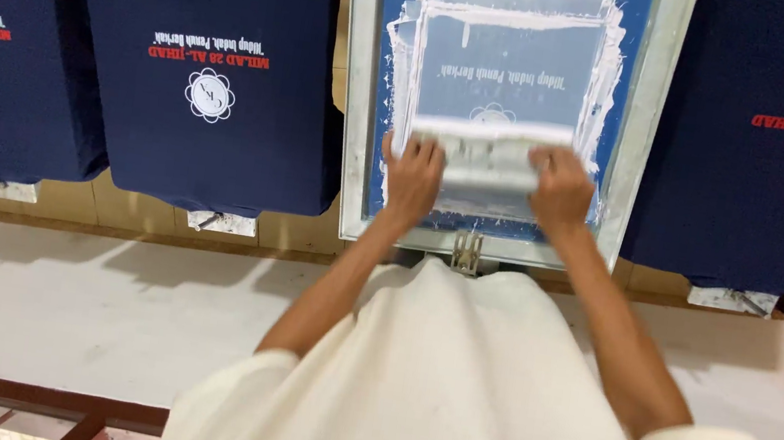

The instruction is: The person uses a squeegee to spread white ink across a screen printing frame over a dark blue t-shirt. They then move to a heat press machine, open the press, and place the t-shirt inside before closing it. The person repeats the screen printing process on another t-shirt.

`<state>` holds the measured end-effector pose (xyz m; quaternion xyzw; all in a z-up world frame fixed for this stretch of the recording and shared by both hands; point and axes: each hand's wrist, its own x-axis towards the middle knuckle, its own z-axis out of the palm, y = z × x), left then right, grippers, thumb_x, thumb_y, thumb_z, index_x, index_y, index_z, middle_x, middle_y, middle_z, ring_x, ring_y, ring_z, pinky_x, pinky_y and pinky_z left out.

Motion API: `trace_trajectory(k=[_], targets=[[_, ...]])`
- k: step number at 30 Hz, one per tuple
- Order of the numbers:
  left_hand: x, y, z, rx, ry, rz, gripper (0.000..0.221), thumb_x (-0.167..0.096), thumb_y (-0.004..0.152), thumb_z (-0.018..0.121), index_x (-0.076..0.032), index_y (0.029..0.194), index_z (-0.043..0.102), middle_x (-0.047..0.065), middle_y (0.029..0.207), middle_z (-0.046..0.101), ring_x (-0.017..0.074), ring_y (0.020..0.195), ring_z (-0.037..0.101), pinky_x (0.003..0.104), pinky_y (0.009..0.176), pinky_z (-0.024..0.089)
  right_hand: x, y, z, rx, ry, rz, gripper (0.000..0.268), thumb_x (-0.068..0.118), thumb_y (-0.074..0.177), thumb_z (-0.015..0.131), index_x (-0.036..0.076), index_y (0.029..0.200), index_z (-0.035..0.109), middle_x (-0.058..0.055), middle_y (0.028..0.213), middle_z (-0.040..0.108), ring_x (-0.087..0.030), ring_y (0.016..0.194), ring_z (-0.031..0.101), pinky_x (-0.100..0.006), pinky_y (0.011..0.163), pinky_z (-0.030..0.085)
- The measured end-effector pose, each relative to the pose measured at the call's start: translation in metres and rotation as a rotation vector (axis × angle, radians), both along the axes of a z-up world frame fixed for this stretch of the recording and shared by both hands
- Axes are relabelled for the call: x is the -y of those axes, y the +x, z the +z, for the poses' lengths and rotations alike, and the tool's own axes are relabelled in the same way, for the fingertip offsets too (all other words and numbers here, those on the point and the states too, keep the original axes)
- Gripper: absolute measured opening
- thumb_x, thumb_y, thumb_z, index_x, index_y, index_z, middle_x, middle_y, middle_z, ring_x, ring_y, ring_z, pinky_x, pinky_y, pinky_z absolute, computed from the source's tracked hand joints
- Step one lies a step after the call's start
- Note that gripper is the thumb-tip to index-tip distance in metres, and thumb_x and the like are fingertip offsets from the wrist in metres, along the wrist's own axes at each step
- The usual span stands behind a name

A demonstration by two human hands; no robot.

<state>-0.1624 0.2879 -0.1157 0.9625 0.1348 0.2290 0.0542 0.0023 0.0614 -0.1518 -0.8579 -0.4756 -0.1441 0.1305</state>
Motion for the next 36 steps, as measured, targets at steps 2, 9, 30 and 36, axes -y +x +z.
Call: trace_trajectory(k=[2,9,30,36], targets=[[-0.03,0.044,-0.007,-0.005,0.019,0.01,0.011,-0.003,0.084,0.072,-0.012,0.085,0.066,0.006,0.088,0.06,0.0252,0.092,0.058,0.065,0.105,0.031,-0.035,0.041,0.023,0.045,-0.015,-0.002,0.009,0.014,0.093,0.077,0.02,0.093,0.071,0.004,0.089,0.062,-0.015,0.081,0.065,-0.028,0.072,0.054],[-0.107,0.14,0.018,-0.382,-0.024,-0.074,0.041,0.018,0.073,0.067,-0.004,0.108,0.068,0.011,0.109,0.068,0.0307,0.105,0.061,0.054,0.094,0.042,-0.099,0.136,0.042,-0.081,-0.071,0.077,0.044,-0.004,0.054,0.081,0.013,0.094,0.083,0.0,0.094,0.071,-0.023,0.086,0.071,-0.039,0.046,0.049],[-0.062,0.103,0.016,-0.171,-0.05,0.054,0.027,0.012,0.076,0.065,-0.01,0.092,0.066,0.006,0.094,0.07,0.0266,0.1,0.064,0.063,0.112,0.031,-0.078,0.09,0.058,-0.058,-0.187,-0.038,0.046,-0.002,0.06,0.089,0.01,0.104,0.08,-0.006,0.1,0.071,-0.023,0.083,0.07,-0.035,0.049,0.059],[-0.132,0.174,0.035,-0.546,-0.112,-0.108,0.029,0.009,0.068,0.077,-0.01,0.085,0.064,0.004,0.079,0.065,0.0251,0.085,0.063,0.047,0.088,0.042,-0.124,0.171,0.083,-0.302,-0.463,0.0,0.047,0.012,0.064,0.094,0.006,0.109,0.081,-0.013,0.099,0.078,-0.036,0.093,0.075,-0.049,0.078,0.062]])
